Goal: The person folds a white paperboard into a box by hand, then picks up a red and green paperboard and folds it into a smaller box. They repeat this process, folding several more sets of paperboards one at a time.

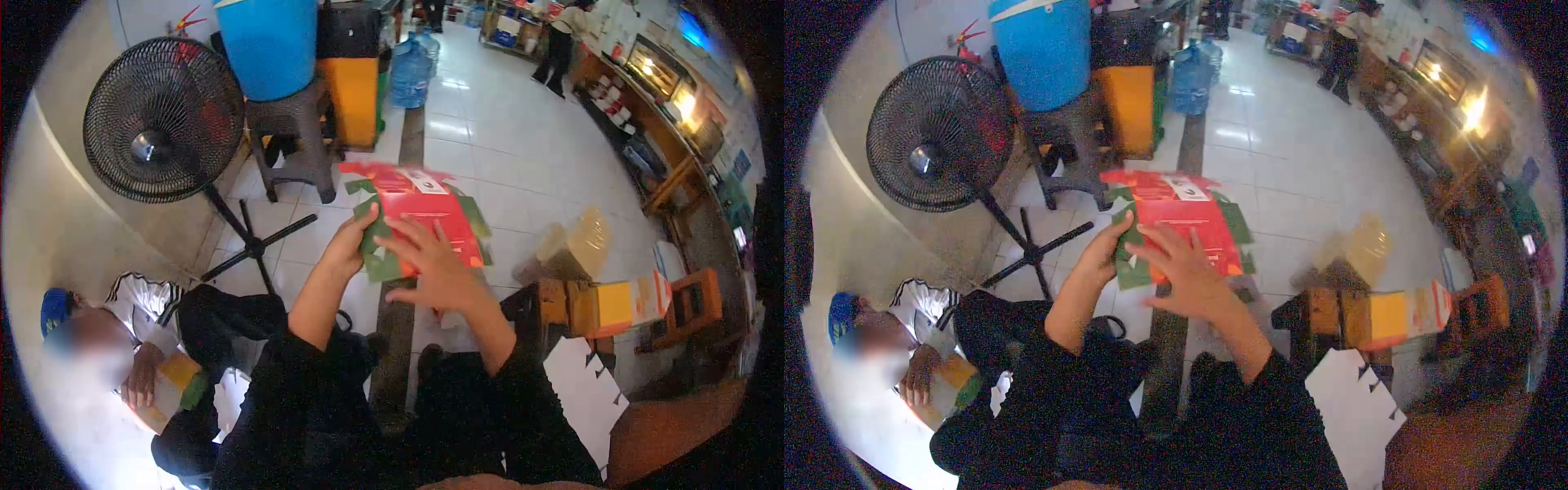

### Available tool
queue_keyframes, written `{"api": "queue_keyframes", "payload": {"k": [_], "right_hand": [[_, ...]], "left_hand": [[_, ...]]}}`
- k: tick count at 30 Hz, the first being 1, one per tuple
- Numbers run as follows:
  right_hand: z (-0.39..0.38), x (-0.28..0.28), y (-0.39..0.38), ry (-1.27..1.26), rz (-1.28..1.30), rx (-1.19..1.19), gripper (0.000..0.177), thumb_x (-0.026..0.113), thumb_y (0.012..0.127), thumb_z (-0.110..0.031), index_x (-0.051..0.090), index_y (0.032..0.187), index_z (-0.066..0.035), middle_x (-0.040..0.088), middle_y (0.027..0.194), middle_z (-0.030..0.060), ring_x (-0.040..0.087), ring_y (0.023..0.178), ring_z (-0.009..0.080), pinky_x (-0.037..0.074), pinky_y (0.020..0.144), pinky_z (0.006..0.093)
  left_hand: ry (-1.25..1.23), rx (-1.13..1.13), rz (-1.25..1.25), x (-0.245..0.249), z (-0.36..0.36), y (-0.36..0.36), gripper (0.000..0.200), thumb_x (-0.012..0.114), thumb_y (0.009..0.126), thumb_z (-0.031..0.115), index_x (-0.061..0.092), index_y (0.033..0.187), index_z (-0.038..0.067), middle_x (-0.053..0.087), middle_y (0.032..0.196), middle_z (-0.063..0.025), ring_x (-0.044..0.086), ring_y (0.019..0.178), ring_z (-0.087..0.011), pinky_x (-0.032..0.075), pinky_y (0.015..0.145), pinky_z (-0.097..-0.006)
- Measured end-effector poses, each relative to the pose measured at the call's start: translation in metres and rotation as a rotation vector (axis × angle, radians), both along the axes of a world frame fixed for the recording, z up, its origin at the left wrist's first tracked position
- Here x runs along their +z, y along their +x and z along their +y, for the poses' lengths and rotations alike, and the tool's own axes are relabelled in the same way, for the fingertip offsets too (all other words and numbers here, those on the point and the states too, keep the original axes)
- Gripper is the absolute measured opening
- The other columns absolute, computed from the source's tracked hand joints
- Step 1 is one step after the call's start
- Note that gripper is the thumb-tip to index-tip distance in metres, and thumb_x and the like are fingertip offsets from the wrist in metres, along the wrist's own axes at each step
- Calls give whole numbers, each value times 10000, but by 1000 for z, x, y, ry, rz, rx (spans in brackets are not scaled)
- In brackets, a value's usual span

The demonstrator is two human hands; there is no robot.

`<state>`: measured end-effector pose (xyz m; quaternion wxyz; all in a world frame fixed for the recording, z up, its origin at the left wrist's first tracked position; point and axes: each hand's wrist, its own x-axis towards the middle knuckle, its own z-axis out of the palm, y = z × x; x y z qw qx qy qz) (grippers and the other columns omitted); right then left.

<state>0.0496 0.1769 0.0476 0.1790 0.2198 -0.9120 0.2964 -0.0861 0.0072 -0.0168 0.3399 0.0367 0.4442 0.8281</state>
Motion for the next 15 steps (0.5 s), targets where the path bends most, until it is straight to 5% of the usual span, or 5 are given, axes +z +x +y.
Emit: {"api": "queue_keyframes", "payload": {"k": [3, 6, 9, 12, 15], "right_hand": [[10, -33, -9, -22, 150, 46, 600, 755, 844, -245, 579, 1404, -121, 489, 1499, 167, 446, 1398, 373, 374, 1151, 458], [17, -43, 5, -864, -92, -237, 476, 684, 910, -138, 588, 1361, -18, 559, 1429, 174, 540, 1298, 293, 420, 1093, 384], [17, -31, 7, -1500, 43, -471, 425, 611, 941, -58, 581, 1352, 47, 599, 1390, 183, 557, 1277, 240, 430, 1070, 343], [20, -30, 18, -646, 341, -483, 418, 608, 935, -37, 593, 1342, 56, 589, 1404, 196, 565, 1287, 254, 444, 1063, 354], [26, -32, 13, -351, 324, -393, 422, 685, 872, -44, 651, 1290, 0, 588, 1409, 182, 601, 1251, 349, 477, 1047, 406]], "left_hand": [[137, -32, -173, -3, 11, 0, 393, 637, 997, 351, 582, 1262, 66, 671, 1174, -85, 672, 1031, -226, 570, 884, -388], [150, -12, -33, -12, 31, 5, 366, 640, 999, 335, 586, 1270, 96, 665, 1171, -48, 657, 1026, -185, 560, 886, -353], [25, 66, 38, 26, 52, 38, 332, 664, 991, 276, 589, 1275, 122, 653, 1146, 6, 625, 1016, -119, 527, 899, -293], [-26, 108, 120, 42, 62, 55, 323, 679, 982, 238, 592, 1261, 101, 667, 1130, 10, 635, 1019, -97, 539, 872, -269], [1, 76, 189, 38, 68, 57, 329, 676, 983, 219, 587, 1265, 76, 681, 1116, -4, 649, 1021, -103, 550, 868, -274]]}}
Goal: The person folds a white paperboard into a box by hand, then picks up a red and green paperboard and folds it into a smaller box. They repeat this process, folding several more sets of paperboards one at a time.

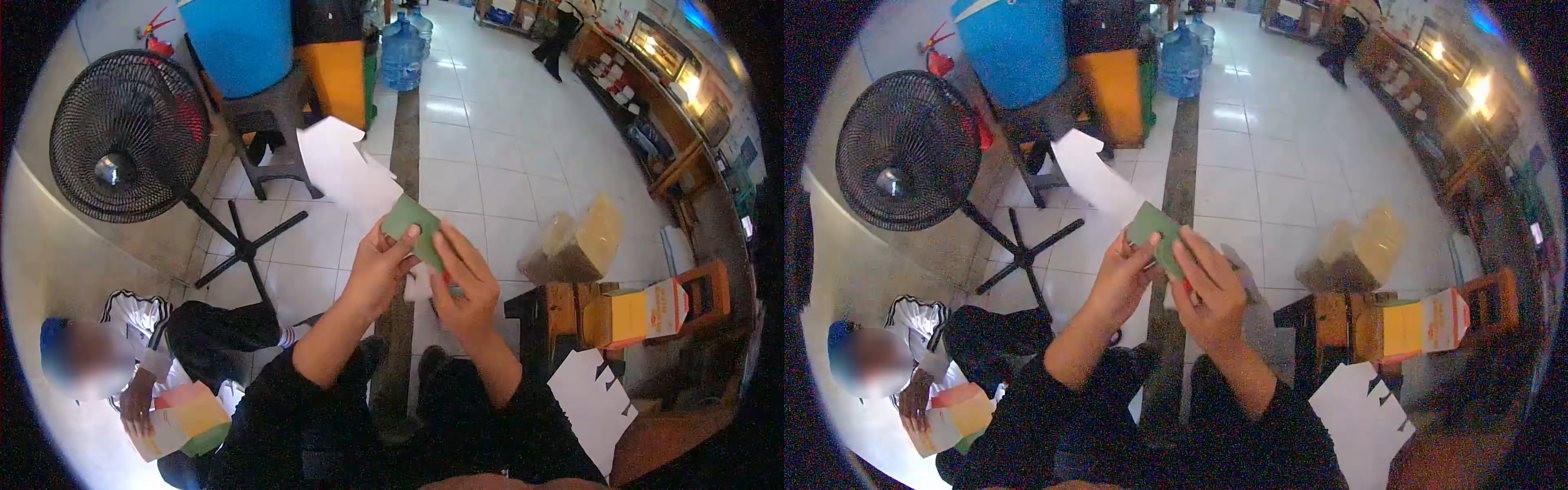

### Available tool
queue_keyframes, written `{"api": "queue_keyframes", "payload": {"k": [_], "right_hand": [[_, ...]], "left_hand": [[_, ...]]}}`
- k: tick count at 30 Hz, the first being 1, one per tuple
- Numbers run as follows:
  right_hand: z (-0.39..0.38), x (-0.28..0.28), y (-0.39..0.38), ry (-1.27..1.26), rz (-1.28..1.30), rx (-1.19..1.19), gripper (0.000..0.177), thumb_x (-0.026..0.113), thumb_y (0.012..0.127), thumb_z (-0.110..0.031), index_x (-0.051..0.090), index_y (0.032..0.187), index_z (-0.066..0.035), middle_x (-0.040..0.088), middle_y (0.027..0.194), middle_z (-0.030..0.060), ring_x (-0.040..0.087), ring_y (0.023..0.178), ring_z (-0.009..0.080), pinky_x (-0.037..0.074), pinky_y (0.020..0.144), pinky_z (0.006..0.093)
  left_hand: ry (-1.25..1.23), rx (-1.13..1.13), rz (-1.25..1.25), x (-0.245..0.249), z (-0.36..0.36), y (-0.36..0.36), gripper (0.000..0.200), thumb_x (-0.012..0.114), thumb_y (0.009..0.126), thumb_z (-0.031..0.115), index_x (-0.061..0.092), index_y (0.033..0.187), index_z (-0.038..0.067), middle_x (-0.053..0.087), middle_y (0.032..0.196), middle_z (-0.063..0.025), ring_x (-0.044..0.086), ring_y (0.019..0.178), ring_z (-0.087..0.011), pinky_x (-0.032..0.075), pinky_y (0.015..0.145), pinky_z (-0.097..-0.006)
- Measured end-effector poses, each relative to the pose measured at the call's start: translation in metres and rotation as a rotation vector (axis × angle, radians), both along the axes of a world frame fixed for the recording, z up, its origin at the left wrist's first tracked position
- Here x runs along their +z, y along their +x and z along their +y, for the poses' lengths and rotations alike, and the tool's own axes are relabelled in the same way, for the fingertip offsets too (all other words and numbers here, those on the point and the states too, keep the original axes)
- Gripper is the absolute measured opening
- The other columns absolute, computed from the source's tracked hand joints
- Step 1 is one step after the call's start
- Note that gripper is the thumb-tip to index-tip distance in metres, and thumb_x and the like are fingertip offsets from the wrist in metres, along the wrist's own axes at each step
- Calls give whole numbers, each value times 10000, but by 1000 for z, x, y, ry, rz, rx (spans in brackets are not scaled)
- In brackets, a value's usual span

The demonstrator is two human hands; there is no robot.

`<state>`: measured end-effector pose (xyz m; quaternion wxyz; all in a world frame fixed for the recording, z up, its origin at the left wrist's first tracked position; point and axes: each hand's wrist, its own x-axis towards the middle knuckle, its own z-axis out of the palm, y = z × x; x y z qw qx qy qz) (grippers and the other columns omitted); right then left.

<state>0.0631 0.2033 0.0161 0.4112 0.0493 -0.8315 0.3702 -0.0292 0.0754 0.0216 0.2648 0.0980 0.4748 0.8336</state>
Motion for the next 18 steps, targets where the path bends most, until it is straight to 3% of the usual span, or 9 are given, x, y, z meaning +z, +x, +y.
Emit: {"api": "queue_keyframes", "payload": {"k": [4, 13, 18], "right_hand": [[9, -6, -2, 87, -69, -31, 432, 735, 816, -28, 693, 1245, -46, 611, 1395, 130, 608, 1236, 390, 496, 1035, 435], [26, 6, 5, 253, -70, 338, 337, 715, 826, -49, 728, 1163, -46, 675, 1300, 91, 604, 1235, 409, 505, 1048, 475], [18, -3, 2, 282, -42, 192, 303, 712, 848, -60, 729, 1150, -38, 665, 1317, 93, 579, 1256, 433, 511, 1032, 472]], "left_hand": [[-39, -91, 89, -5, -7, -6, 300, 649, 994, 161, 582, 1262, 45, 693, 1124, -29, 662, 1038, -125, 562, 895, -302], [-37, -15, 10, -13, -18, -13, 288, 661, 986, 182, 569, 1236, 74, 698, 1040, 7, 657, 940, -71, 558, 811, -236], [-109, 33, 29, -19, -17, -8, 277, 689, 969, 187, 573, 1203, 92, 691, 1029, 18, 654, 929, -54, 559, 779, -210]]}}
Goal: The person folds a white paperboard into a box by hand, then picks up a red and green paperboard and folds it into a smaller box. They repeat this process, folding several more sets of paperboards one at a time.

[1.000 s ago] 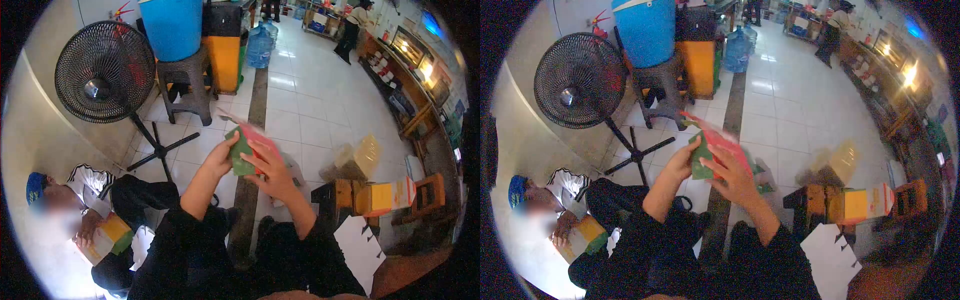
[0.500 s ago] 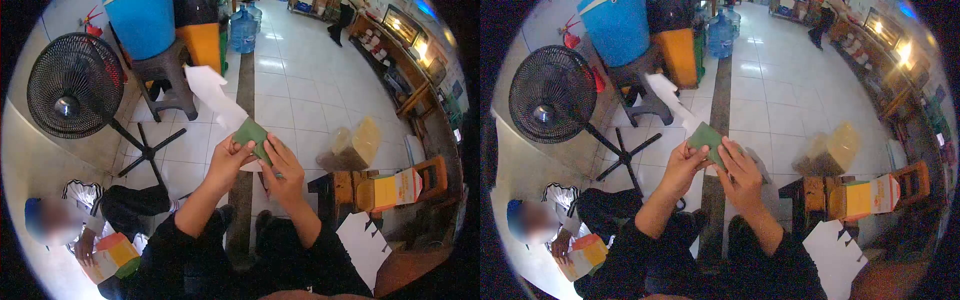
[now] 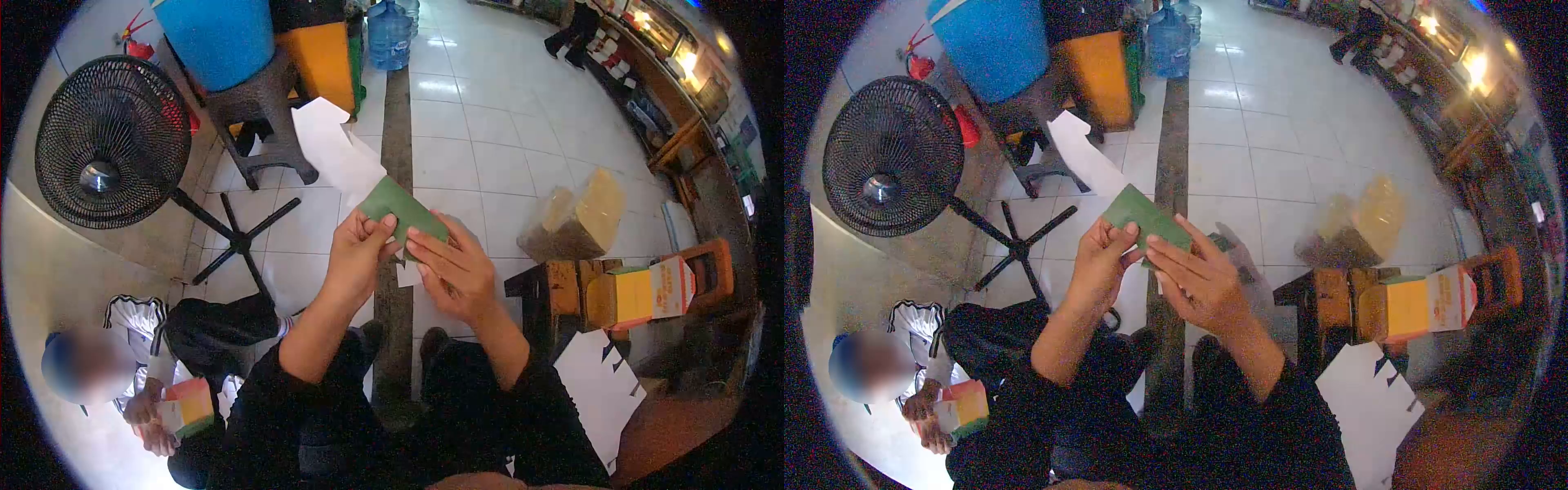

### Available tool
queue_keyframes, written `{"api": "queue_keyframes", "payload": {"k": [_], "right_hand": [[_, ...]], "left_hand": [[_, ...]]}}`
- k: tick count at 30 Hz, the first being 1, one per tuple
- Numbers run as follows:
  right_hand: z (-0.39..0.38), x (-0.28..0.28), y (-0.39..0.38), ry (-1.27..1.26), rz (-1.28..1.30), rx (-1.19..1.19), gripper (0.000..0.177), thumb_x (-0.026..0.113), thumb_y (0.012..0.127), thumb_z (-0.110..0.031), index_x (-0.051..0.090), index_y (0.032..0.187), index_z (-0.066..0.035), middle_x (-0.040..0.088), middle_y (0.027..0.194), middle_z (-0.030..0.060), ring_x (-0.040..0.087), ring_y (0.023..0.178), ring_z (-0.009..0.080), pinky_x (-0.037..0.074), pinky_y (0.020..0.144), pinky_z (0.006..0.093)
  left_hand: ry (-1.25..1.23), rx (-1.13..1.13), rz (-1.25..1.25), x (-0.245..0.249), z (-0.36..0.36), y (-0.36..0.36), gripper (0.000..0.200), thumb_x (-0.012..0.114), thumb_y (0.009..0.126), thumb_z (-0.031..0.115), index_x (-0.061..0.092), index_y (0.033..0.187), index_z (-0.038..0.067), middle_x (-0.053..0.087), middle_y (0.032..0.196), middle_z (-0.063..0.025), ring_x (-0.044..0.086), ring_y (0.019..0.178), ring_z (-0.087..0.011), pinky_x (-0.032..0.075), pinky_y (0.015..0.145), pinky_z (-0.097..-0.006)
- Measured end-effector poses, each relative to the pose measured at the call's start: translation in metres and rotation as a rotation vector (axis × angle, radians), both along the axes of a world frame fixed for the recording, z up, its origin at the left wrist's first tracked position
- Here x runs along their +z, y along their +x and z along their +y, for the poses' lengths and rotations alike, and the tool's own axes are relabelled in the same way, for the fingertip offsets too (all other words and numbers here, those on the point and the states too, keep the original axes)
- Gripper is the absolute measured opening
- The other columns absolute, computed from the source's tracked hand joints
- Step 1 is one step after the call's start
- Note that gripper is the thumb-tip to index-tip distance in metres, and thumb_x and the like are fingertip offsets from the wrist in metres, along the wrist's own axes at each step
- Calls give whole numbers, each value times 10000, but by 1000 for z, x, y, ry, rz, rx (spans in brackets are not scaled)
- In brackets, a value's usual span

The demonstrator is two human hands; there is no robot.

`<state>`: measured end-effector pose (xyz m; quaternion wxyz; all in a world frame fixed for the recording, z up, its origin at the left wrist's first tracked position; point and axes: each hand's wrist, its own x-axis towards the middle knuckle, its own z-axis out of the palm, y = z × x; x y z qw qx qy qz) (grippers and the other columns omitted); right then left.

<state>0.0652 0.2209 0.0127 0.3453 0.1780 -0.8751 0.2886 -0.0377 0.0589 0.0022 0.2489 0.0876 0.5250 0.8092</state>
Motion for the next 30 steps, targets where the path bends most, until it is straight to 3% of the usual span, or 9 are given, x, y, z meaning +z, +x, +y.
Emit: {"api": "queue_keyframes", "payload": {"k": [7, 13, 30], "right_hand": [[-9, -1, -1, -27, 62, -70, 304, 701, 872, -63, 721, 1175, -39, 571, 1438, 132, 514, 1334, 417, 484, 1058, 464], [-16, -16, -1, -174, 37, -123, 304, 683, 885, -63, 723, 1186, -49, 566, 1443, 146, 531, 1308, 436, 472, 1061, 478], [-14, -15, -4, -249, -57, -3, 243, 646, 894, -64, 758, 1108, -41, 542, 1472, 153, 461, 1382, 397, 393, 1120, 486]], "left_hand": [[15, 52, -5, 11, 3, 9, 247, 677, 977, 173, 574, 1190, 101, 684, 1005, 35, 649, 896, -57, 556, 762, -233], [-42, 82, 78, 13, 6, 11, 245, 660, 987, 162, 568, 1206, 101, 688, 1011, 24, 650, 905, -63, 553, 777, -256], [-41, 82, 41, 3, 8, 11, 231, 645, 990, 133, 574, 1205, 90, 692, 1019, 9, 665, 916, -89, 578, 781, -280]]}}
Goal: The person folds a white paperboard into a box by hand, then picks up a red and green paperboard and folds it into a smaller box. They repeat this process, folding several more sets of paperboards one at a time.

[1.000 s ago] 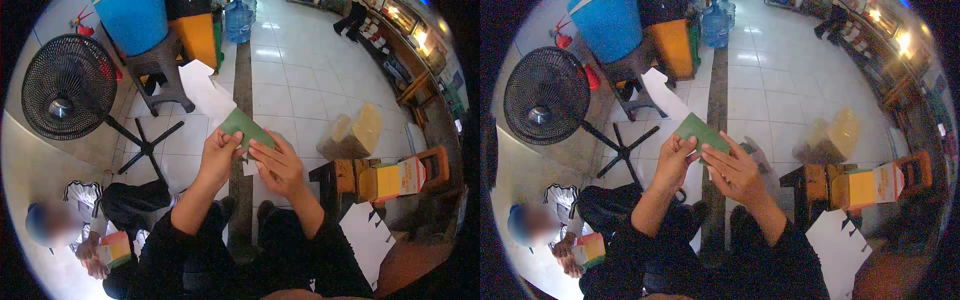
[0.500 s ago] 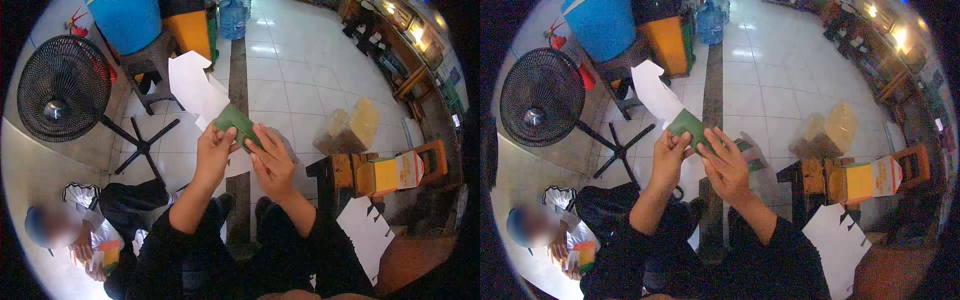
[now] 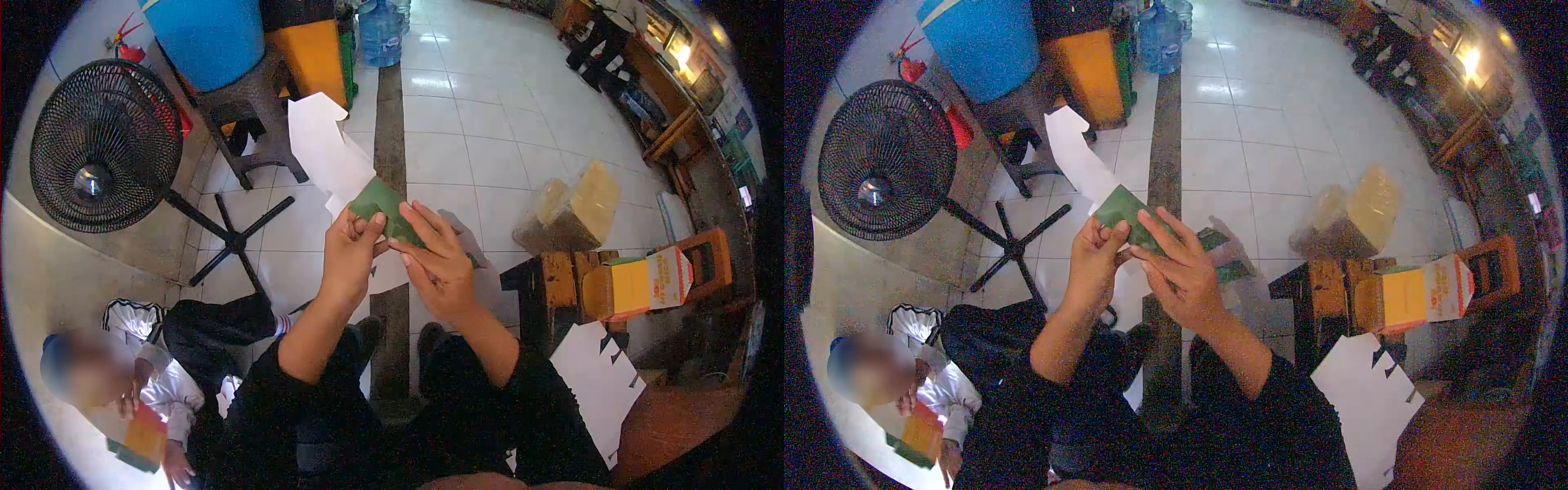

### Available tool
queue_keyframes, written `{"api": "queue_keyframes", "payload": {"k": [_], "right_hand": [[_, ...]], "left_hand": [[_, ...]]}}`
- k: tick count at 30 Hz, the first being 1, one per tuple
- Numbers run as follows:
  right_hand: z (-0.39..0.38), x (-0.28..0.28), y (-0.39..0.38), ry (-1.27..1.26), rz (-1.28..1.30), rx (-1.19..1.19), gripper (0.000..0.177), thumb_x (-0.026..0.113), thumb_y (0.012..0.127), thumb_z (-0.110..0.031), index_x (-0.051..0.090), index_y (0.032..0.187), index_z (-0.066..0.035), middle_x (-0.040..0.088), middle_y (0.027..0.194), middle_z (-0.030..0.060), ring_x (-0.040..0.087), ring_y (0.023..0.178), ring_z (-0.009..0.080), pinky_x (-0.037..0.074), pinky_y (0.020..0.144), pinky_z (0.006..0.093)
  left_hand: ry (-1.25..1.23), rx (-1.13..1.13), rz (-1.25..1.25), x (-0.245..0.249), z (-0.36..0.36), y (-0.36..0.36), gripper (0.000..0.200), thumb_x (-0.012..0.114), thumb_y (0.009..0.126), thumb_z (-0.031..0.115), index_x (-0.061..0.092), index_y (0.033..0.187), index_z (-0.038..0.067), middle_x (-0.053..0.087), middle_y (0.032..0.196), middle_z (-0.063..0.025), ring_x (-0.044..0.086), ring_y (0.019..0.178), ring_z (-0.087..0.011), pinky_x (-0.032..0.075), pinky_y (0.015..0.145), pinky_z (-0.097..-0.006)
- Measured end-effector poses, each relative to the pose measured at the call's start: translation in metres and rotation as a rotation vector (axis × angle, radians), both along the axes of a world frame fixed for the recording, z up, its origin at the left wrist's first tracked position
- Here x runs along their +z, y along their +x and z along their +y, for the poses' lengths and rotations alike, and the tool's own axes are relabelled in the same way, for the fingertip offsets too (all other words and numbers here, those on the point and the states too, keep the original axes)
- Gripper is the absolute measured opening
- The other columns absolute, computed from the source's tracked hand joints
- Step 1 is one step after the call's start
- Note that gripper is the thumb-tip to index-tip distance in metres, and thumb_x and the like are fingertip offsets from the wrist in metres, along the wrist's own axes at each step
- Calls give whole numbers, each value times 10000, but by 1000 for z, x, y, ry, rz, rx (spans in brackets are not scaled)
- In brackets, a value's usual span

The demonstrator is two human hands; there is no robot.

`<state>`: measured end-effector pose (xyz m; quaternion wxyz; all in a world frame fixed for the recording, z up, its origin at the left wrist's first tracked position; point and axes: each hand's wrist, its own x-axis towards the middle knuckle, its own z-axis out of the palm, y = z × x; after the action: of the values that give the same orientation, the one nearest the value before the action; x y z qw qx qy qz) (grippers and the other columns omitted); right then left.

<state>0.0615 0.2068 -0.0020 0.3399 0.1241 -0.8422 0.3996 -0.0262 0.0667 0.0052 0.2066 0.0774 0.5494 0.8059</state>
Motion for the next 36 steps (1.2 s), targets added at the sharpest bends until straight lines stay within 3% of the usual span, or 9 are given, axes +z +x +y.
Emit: {"api": "queue_keyframes", "payload": {"k": [19, 24, 28, 33, 36], "right_hand": [[-2, 5, 3, 33, -51, -56, 256, 645, 880, -45, 756, 1111, -43, 548, 1473, 117, 424, 1407, 386, 352, 1148, 482], [-8, -4, -1, 9, 22, -180, 310, 651, 884, -56, 735, 1183, -60, 512, 1501, 143, 443, 1375, 393, 378, 1125, 491], [-5, -14, -5, 102, 108, -208, 351, 647, 905, -96, 705, 1251, -69, 444, 1542, 193, 453, 1346, 412, 392, 1112, 486], [-8, -16, -5, 129, -5, -297, 472, 633, 910, -80, 592, 1375, -13, 330, 1597, 237, 421, 1336, 420, 347, 1117, 482], [-10, -16, -4, 128, -93, -349, 650, 651, 889, -70, 421, 1492, 17, 240, 1634, 239, 377, 1349, 412, 306, 1123, 495]], "left_hand": [[84, -40, -102, -8, 0, 1, 261, 631, 1001, 153, 582, 1249, 85, 687, 1079, -12, 659, 942, -106, 555, 790, -276], [57, -6, -137, 4, 11, 19, 253, 573, 1025, 92, 559, 1276, 59, 686, 1099, -49, 668, 951, -122, 577, 805, -277], [105, -36, -159, 2, 10, 18, 277, 570, 1031, 151, 556, 1301, 89, 673, 1088, -21, 646, 955, -109, 550, 818, -280], [127, -78, -168, -1, 12, 22, 350, 581, 1023, 259, 540, 1342, 122, 659, 1106, -11, 634, 942, -104, 522, 811, -284], [-63, -261, -67, -8, 10, 20, 402, 540, 1031, 276, 503, 1393, 106, 648, 1099, -22, 626, 924, -110, 509, 809, -285]]}}
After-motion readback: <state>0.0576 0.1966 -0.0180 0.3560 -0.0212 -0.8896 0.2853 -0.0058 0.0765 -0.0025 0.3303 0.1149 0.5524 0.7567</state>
